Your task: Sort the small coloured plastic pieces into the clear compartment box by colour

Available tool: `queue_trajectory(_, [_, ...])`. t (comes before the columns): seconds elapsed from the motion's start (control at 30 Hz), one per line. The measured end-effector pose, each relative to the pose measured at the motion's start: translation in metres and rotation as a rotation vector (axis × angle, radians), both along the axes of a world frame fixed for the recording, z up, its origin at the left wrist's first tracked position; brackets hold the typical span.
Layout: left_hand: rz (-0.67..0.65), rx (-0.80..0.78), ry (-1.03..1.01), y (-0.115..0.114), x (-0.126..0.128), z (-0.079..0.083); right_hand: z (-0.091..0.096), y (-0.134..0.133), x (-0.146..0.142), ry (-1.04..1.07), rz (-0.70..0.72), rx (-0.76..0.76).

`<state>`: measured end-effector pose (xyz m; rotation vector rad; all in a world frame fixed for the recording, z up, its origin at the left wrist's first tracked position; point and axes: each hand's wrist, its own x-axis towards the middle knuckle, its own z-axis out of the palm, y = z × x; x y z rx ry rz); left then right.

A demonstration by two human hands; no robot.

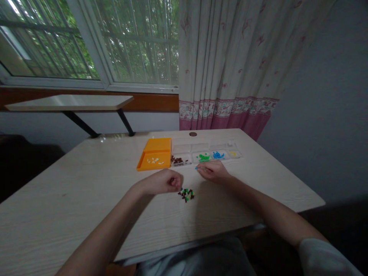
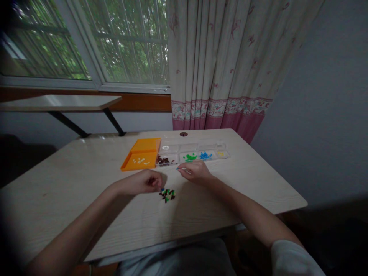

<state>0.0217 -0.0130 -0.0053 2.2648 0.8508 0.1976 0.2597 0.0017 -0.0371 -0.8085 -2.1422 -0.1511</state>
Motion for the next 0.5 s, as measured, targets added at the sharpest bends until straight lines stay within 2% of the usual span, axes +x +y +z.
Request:
queue_trajectory(0.07, [-0.017, -0.027, 0.042, 0.000, -0.004, 0.002, 0.005, 0.003, 0.008, 0.084, -0.065, 0.049])
queue_trajectory(0.2, [-0.030, 0.046, 0.057, -0.001, -0.001, 0.002, 0.012, 0.008, 0.022, 0.175, -0.168, 0.080])
queue_trajectory(0.5, [-0.084, 0.131, 0.105, -0.002, 0.002, -0.005, 0.016, 0.015, 0.033, 0.107, -0.174, 0.137])
